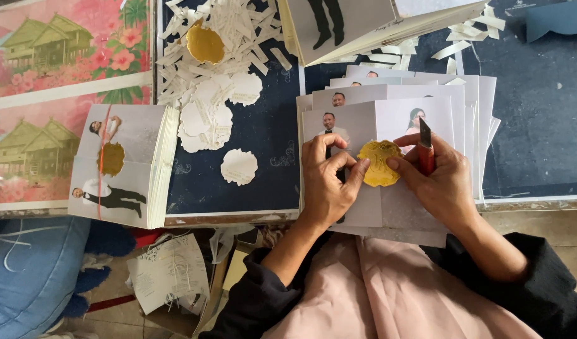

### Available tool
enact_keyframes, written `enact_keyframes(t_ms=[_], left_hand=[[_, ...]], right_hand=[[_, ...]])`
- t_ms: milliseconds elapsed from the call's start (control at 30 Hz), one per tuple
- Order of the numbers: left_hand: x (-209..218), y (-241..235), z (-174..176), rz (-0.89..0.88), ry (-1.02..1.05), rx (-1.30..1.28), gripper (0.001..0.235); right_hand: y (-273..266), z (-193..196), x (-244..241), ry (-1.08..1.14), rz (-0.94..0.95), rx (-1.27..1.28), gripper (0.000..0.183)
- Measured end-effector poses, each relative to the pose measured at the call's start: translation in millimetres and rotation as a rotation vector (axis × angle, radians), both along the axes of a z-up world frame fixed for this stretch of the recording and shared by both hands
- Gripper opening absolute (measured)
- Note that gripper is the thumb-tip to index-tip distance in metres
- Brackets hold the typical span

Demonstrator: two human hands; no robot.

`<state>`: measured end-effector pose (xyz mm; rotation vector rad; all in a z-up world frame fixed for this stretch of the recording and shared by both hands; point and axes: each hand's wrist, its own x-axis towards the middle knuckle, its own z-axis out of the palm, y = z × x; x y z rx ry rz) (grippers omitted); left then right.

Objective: The person assembles photo albums by applying glue to gold and white paper cutouts and sticking them onto pages featuring printed portraits. They handle stacks of album pages and cutouts, repeatedly applying adhesive and pressing the shapes onto the paper.

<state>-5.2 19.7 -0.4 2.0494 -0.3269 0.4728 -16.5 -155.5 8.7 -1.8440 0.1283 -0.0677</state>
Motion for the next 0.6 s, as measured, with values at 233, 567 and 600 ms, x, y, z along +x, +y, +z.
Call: enact_keyframes(t_ms=[233,567,600], left_hand=[[-1,-1,1,-0.004,-0.030,0.028,0.029],[1,-4,-6,0.078,-0.054,0.263,0.029],[1,-1,2,0.040,-0.057,0.302,0.023]], right_hand=[[-3,-13,1,-0.020,0.008,-0.051,0.024],[-9,-2,13,-0.073,0.068,-0.414,0.025],[-18,-4,24,0.044,0.051,-0.427,0.023]])
